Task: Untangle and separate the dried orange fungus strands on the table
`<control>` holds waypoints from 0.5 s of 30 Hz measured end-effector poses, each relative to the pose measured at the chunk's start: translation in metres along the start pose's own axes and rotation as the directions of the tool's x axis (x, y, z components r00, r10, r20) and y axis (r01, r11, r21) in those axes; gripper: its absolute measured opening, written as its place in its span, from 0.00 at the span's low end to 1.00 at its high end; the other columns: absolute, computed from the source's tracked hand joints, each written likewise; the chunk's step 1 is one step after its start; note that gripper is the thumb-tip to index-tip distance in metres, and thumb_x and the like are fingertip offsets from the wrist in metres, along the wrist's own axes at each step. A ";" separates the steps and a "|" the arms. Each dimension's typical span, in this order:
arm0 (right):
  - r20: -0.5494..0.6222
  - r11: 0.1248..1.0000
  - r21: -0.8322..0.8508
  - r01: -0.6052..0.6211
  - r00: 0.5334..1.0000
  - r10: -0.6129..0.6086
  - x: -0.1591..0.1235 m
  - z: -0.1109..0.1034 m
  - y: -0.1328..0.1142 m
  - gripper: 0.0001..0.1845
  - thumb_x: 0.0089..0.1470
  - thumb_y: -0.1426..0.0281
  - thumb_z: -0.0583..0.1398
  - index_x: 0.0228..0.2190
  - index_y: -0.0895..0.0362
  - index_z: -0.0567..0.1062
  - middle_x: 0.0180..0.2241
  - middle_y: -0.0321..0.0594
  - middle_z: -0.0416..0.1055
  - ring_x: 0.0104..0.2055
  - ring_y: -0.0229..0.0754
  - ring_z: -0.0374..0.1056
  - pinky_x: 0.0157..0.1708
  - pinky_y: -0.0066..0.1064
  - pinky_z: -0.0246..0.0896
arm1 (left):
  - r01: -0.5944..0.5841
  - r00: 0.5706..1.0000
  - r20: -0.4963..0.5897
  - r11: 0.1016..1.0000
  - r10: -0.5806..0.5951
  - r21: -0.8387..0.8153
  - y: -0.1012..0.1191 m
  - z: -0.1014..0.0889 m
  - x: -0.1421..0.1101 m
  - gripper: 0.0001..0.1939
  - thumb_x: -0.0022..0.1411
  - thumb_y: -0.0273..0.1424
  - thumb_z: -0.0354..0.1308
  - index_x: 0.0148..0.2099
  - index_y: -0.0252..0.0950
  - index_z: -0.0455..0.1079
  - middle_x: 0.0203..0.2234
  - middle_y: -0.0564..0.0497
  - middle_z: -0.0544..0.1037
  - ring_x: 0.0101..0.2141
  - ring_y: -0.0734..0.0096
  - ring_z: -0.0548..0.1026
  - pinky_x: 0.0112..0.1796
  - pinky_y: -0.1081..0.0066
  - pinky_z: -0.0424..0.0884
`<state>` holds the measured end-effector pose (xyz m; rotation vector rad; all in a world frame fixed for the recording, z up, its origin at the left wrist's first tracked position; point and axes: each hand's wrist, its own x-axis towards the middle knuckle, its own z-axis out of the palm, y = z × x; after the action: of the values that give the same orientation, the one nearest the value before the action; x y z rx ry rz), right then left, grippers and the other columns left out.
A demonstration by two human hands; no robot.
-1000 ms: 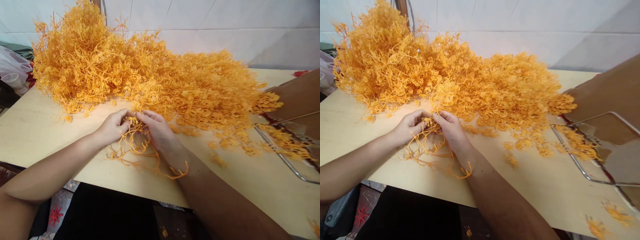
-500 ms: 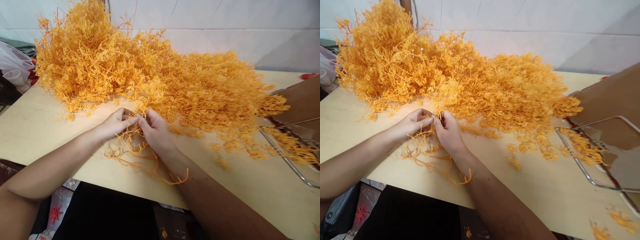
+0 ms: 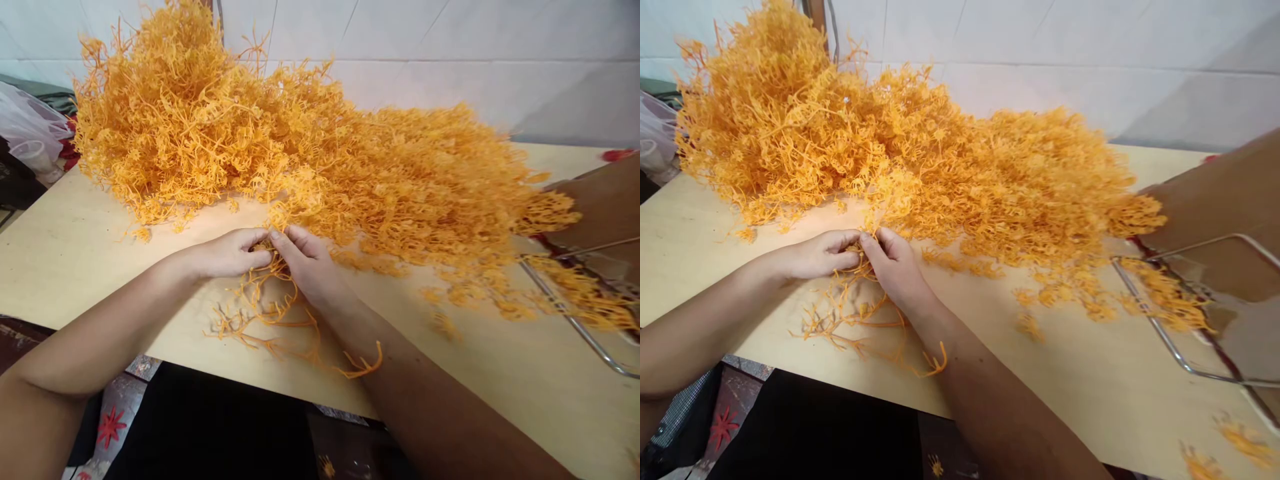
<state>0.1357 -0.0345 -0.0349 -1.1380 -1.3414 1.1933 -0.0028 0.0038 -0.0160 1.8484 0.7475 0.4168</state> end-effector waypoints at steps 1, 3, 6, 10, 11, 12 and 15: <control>-0.009 1.000 -0.017 0.014 1.000 -0.014 0.000 -0.001 0.001 0.18 0.49 0.57 0.56 0.20 0.56 0.59 0.19 0.31 0.53 0.24 0.32 0.52 0.23 0.27 0.48 | 0.003 1.000 0.018 1.000 -0.003 0.014 0.000 0.000 0.000 0.14 0.54 0.30 0.48 0.42 0.30 0.65 0.35 0.49 0.70 0.36 0.75 0.67 0.42 0.69 0.65; -0.028 0.998 -0.051 0.041 0.999 -0.043 0.002 -0.002 0.003 0.17 0.50 0.57 0.56 0.20 0.56 0.59 0.19 0.31 0.54 0.24 0.32 0.52 0.23 0.27 0.48 | -0.004 0.999 0.032 1.000 0.003 0.028 0.000 0.000 0.001 0.15 0.56 0.33 0.47 0.43 0.29 0.64 0.36 0.48 0.70 0.36 0.75 0.67 0.42 0.69 0.65; -0.029 0.992 -0.096 0.080 0.996 -0.084 0.004 -0.005 0.006 0.16 0.52 0.59 0.55 0.21 0.56 0.59 0.20 0.32 0.54 0.24 0.32 0.51 0.23 0.27 0.48 | -0.045 0.999 0.015 0.997 0.044 0.064 0.000 0.001 0.001 0.16 0.57 0.35 0.47 0.43 0.29 0.64 0.37 0.46 0.70 0.37 0.73 0.67 0.42 0.69 0.65; -0.036 0.974 -0.153 0.164 0.985 -0.171 0.005 -0.007 0.008 0.12 0.53 0.64 0.54 0.23 0.55 0.59 0.22 0.32 0.55 0.25 0.33 0.52 0.26 0.28 0.52 | -0.053 0.997 -0.044 0.991 0.059 0.124 0.000 0.002 0.003 0.15 0.58 0.35 0.47 0.42 0.28 0.64 0.39 0.45 0.70 0.38 0.73 0.67 0.43 0.69 0.65; -0.044 0.969 -0.163 0.184 0.980 -0.193 0.005 -0.006 0.008 0.11 0.53 0.65 0.53 0.23 0.55 0.59 0.22 0.33 0.55 0.26 0.34 0.53 0.27 0.28 0.53 | -0.048 0.997 -0.056 0.991 0.055 0.124 0.000 0.002 0.003 0.16 0.58 0.35 0.47 0.43 0.28 0.64 0.39 0.44 0.70 0.38 0.73 0.67 0.43 0.69 0.65; -0.053 0.966 -0.166 0.198 0.977 -0.209 0.005 -0.006 0.008 0.10 0.53 0.66 0.53 0.23 0.55 0.59 0.23 0.33 0.55 0.27 0.34 0.54 0.29 0.29 0.54 | -0.043 0.997 -0.061 0.992 0.051 0.118 0.000 0.003 0.003 0.16 0.58 0.34 0.47 0.43 0.28 0.64 0.40 0.44 0.71 0.39 0.73 0.67 0.43 0.69 0.65; -0.064 0.976 -0.106 0.189 0.978 -0.197 0.003 -0.004 0.005 0.08 0.52 0.67 0.54 0.24 0.55 0.61 0.24 0.33 0.57 0.28 0.34 0.56 0.31 0.29 0.56 | -0.029 0.997 -0.070 0.996 0.034 0.079 -0.003 0.002 0.004 0.16 0.58 0.33 0.47 0.45 0.28 0.64 0.40 0.45 0.71 0.40 0.73 0.68 0.44 0.69 0.65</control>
<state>0.1392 -0.0307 -0.0395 -1.0835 -1.4323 0.9442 0.0008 0.0058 -0.0198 1.9285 0.7936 0.4822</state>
